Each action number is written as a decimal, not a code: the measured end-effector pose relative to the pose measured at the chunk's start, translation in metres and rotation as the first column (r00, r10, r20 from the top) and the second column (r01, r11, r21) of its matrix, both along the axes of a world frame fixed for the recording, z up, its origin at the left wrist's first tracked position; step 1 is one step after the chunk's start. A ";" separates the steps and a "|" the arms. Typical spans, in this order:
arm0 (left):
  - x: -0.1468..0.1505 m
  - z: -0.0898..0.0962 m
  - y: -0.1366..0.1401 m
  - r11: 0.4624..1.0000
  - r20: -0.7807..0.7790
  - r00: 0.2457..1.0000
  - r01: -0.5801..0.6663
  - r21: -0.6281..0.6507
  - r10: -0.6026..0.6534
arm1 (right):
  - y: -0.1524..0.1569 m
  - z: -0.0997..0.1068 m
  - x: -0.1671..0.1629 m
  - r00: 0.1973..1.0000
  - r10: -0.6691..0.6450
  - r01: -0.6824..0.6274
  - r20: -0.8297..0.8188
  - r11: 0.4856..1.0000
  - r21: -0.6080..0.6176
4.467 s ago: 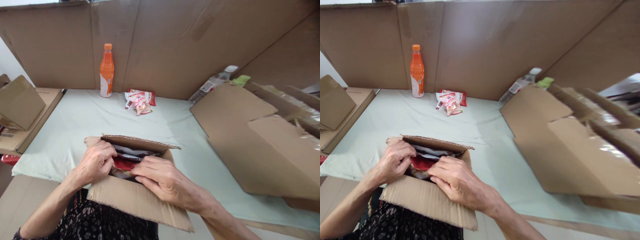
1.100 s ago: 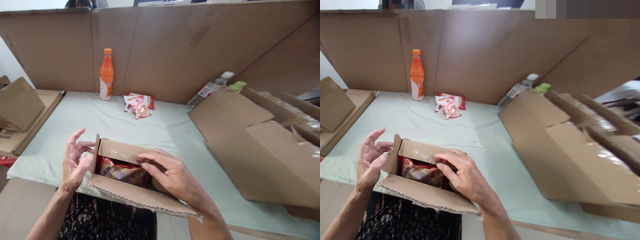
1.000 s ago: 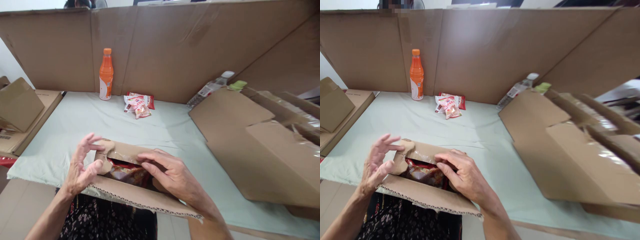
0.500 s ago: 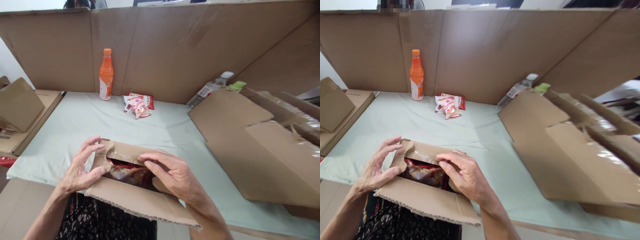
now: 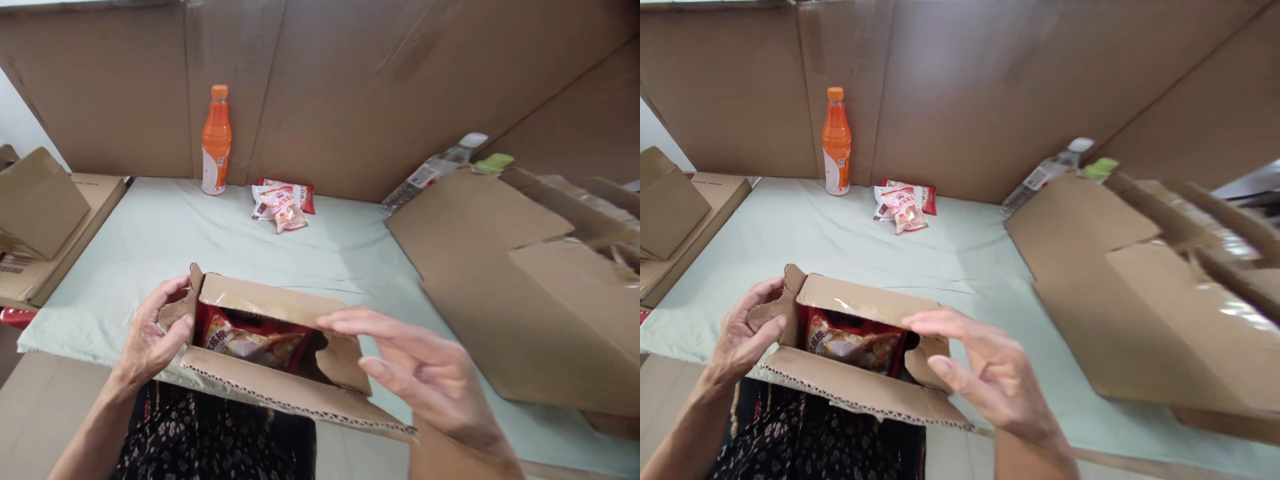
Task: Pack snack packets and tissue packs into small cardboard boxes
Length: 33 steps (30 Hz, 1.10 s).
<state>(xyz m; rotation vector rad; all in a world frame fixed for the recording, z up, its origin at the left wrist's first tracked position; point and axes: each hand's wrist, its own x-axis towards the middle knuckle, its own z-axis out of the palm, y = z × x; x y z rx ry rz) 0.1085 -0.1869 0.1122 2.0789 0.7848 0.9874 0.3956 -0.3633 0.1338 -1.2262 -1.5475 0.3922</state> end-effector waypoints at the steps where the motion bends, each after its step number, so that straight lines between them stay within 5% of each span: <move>1: 0.000 -0.001 0.000 1.000 0.001 1.000 -0.008 0.003 0.008 | -0.005 0.002 0.002 1.000 -0.025 0.025 -0.006 1.000 0.010; 9: 0.003 0.005 -0.005 0.999 0.077 0.996 0.041 -0.001 -0.041 | -0.024 0.016 -0.002 0.985 -0.094 0.090 0.142 0.995 0.034; 15: 0.001 0.009 -0.006 0.994 0.148 0.985 0.074 0.079 -0.085 | 0.005 0.010 -0.003 0.834 -0.337 0.303 0.438 0.942 0.147; 20: -0.002 0.006 -0.006 0.994 0.165 0.983 0.071 0.077 -0.083 | 0.034 0.006 0.003 0.764 -0.476 0.424 0.436 0.879 0.218; 24: 0.000 0.009 -0.002 0.952 0.104 0.950 0.284 0.112 -0.296 | 0.050 0.004 0.011 0.724 -0.529 0.467 0.443 0.848 0.250; 27: 0.000 0.011 0.004 0.886 0.019 0.887 0.460 0.056 -0.462 | 0.054 0.003 0.012 0.744 -0.520 0.477 0.421 0.853 0.211; 33: -0.013 0.012 0.013 0.816 0.009 0.820 0.570 -0.095 -0.572 | 0.032 0.004 0.007 0.895 -0.331 0.357 0.299 0.933 -0.038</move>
